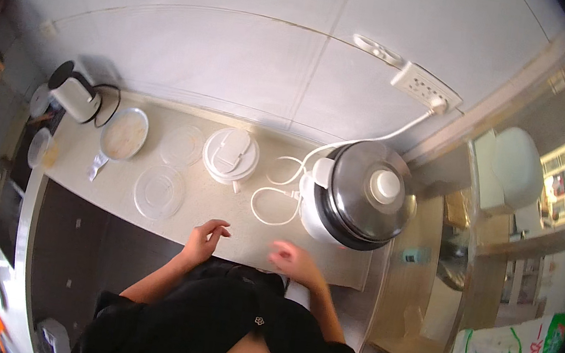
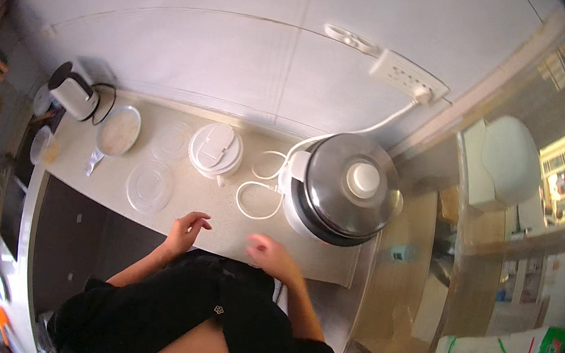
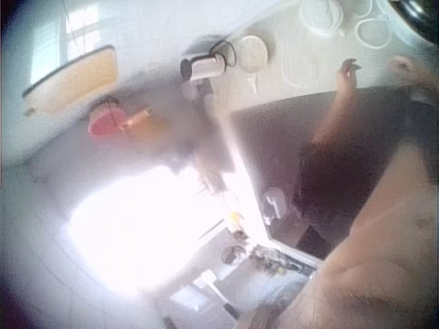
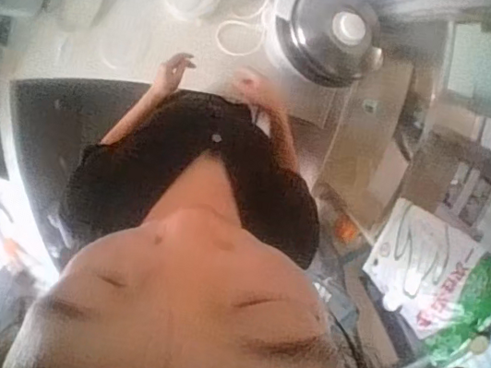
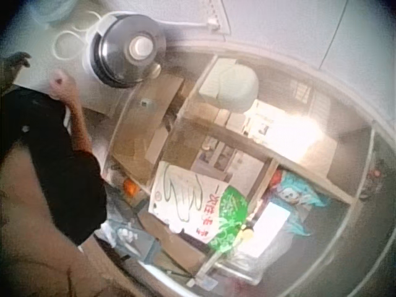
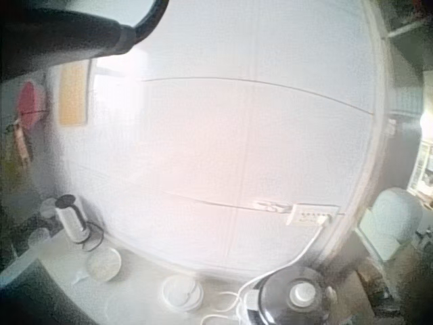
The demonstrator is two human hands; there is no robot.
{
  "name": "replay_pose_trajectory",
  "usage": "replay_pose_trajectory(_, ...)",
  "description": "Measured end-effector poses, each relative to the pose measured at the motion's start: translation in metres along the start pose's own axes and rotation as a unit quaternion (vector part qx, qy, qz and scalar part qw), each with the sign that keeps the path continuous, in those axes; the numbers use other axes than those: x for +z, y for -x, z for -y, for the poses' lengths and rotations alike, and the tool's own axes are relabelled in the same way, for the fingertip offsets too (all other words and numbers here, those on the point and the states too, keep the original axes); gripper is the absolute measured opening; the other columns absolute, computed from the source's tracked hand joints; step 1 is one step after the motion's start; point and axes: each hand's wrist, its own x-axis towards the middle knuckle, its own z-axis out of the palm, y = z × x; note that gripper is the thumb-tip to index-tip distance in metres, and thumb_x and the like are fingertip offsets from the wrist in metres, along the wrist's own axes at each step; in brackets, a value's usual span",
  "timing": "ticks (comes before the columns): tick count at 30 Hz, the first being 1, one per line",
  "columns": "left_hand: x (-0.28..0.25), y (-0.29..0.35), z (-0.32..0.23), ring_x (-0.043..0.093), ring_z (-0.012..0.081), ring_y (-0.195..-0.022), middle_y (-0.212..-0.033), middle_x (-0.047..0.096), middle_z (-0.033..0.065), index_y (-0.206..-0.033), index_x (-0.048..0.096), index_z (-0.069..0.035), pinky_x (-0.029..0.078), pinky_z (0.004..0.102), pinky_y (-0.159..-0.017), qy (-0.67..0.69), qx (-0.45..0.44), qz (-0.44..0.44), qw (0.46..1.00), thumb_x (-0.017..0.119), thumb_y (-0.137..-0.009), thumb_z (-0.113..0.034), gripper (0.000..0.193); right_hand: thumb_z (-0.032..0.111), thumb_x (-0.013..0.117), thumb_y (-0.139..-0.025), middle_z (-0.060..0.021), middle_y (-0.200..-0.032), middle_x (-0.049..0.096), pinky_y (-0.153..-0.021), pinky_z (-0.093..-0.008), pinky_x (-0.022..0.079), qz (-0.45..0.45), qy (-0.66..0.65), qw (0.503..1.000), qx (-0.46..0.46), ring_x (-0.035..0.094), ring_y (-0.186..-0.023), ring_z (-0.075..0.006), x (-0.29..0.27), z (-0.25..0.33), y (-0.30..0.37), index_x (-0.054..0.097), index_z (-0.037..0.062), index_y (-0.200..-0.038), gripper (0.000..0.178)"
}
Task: The person retrieves containers of marinated meat and vegetables from the refrigerator and places them on the kitchen counter. They then transfer the meat and vegetables onto a plate and place the plate into a steamer pot, closing the lid to begin cooking.
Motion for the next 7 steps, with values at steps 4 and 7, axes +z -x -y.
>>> replay_pose_trajectory(4, -0.019, 0.034, 0.025, 0.061, 0.0127, -0.075, -0.078, 0.064, 0.0084, -0.104, 0.054, 0.000, 0.046, 0.0255, -0.065, 0.029, -0.096, -0.016, 0.995, 0.046, -0.087, -0.006, 0.020, 0.010, 0.053, -0.084, -0.0105, -0.093, 0.056, -0.054, -0.0256, 0.051, -0.131, -0.187, 0.974, -0.017, 0.060, -0.067, -0.0133, 0.054, 0.001, -0.105, 0.045, -0.0010, -0.111, 0.031)
replay_pose_trajectory(7, -0.038, 0.050, 0.028, 0.060, 0.0110, -0.076, -0.078, 0.064, 0.0073, -0.110, 0.051, 0.000, 0.046, 0.0235, -0.065, 0.110, -0.134, -0.030, 0.984, 0.047, -0.087, -0.006, 0.024, 0.011, 0.055, -0.083, -0.0142, -0.103, 0.050, -0.049, -0.0268, 0.052, -0.176, -0.155, 0.972, 0.027, 0.060, -0.064, -0.0147, 0.069, -0.017, -0.171, 0.042, -0.0043, -0.111, 0.035)
